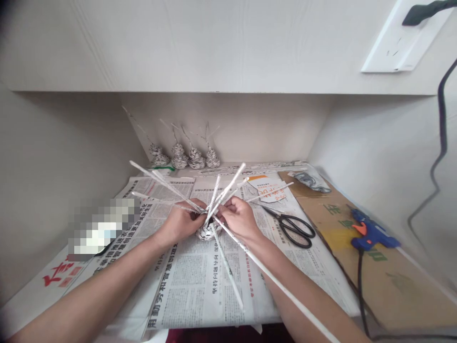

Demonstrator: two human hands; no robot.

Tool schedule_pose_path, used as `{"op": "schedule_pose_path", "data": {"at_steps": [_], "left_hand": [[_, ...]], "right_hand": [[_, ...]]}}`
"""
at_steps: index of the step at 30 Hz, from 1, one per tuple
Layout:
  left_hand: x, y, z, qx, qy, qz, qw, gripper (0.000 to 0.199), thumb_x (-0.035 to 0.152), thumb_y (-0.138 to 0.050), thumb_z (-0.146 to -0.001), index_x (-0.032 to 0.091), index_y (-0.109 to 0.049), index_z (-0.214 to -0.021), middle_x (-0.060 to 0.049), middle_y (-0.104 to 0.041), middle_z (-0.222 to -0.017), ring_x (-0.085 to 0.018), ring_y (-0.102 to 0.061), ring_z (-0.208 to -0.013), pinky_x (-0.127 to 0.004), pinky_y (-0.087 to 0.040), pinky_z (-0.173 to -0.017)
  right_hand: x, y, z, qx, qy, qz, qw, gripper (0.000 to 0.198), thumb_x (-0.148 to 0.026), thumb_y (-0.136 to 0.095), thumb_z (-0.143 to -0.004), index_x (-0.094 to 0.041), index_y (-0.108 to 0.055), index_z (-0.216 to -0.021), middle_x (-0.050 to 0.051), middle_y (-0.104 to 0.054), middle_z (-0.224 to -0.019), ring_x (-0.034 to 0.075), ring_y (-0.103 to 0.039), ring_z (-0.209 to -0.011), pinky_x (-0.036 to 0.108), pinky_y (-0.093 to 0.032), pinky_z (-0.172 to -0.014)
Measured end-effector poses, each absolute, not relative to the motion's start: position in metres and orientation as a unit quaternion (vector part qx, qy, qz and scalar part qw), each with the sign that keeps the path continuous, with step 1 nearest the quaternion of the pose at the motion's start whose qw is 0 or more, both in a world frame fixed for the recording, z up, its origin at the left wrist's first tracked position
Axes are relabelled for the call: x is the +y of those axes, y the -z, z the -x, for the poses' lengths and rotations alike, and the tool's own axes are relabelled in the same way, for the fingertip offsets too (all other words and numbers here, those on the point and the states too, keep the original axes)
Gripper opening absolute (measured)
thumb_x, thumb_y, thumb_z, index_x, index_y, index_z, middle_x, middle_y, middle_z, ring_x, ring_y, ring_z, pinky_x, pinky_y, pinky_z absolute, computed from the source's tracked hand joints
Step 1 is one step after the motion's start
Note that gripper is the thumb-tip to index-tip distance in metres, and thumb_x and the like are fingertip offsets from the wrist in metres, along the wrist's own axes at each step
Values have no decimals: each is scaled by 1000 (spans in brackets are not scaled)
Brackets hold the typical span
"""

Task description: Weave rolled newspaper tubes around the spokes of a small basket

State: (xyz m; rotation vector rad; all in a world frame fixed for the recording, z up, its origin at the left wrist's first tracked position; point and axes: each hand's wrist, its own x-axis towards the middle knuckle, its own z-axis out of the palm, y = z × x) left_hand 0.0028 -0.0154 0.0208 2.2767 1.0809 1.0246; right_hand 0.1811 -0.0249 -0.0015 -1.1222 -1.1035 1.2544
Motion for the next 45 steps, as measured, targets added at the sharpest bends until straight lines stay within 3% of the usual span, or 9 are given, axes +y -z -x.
{"op": "schedule_pose_path", "data": {"at_steps": [7, 12, 14, 19, 27, 37, 42, 45], "left_hand": [[-20, -25, -2, 316, -331, -870, 186, 22, 3, -55, -77, 18, -70, -80, -2, -65, -74, -14, -61, -73, -22, -46, -67], [-22, -22, -1, 296, -356, -866, 189, 21, 4, -54, -78, 18, -70, -84, -6, -67, -90, -15, -63, -83, -24, -49, -75], [-23, -22, -1, 294, -349, -869, 192, 22, 5, -53, -79, 18, -70, -86, -6, -67, -94, -15, -63, -84, -24, -49, -76], [-23, -25, 0, 268, -328, -895, 140, 26, 2, -52, -75, 18, -71, -82, -4, -66, -76, -16, -60, -75, -27, -47, -74], [-25, -26, 1, 252, -341, -891, 161, 27, 5, -54, -79, 21, -74, -88, -5, -69, -85, -17, -62, -82, -27, -50, -77], [-22, -20, -5, 312, -363, -860, 179, 23, 5, -53, -78, 19, -71, -82, -3, -70, -80, -15, -64, -79, -25, -49, -76], [-25, -20, -8, 418, -364, -798, 237, 16, 12, -57, -76, 18, -66, -89, 2, -65, -67, -10, -57, -57, -19, -45, -58], [-24, -20, -9, 438, -379, -777, 245, 23, 17, -61, -74, 17, -63, -97, 1, -66, -72, -10, -56, -57, -19, -45, -57]], "right_hand": [[-30, -7, -184, -489, -519, 477, 514, 26, -37, -73, -68, -19, -54, -70, -3, -60, -51, 12, -55, -42, 22, -43, -40], [-33, -14, -182, -462, -521, 501, 515, 23, -34, -72, -67, -20, -54, -67, -4, -61, -51, 11, -52, -38, 21, -38, -33], [-34, -14, -181, -469, -521, 492, 516, 21, -33, -71, -66, -20, -54, -69, -4, -62, -53, 12, -54, -39, 21, -39, -35], [-39, -14, -181, -528, -474, 484, 513, 18, -33, -69, -71, -19, -58, -72, -1, -65, -60, 14, -59, -48, 23, -43, -43], [-40, -13, -177, -531, -450, 487, 529, 16, -28, -66, -72, -20, -53, -66, -3, -61, -56, 12, -57, -47, 21, -40, -43], [-41, -11, -175, -546, -413, 508, 523, 13, -30, -64, -74, -21, -55, -70, -2, -63, -59, 13, -57, -49, 23, -41, -45], [-41, -9, -175, -582, -378, 499, 519, 7, -26, -61, -76, -21, -58, -74, -1, -65, -65, 14, -61, -57, 24, -46, -52], [-40, -6, -175, -600, -375, 488, 511, 7, -25, -58, -79, -20, -63, -82, 1, -69, -72, 15, -64, -62, 25, -49, -57]]}}
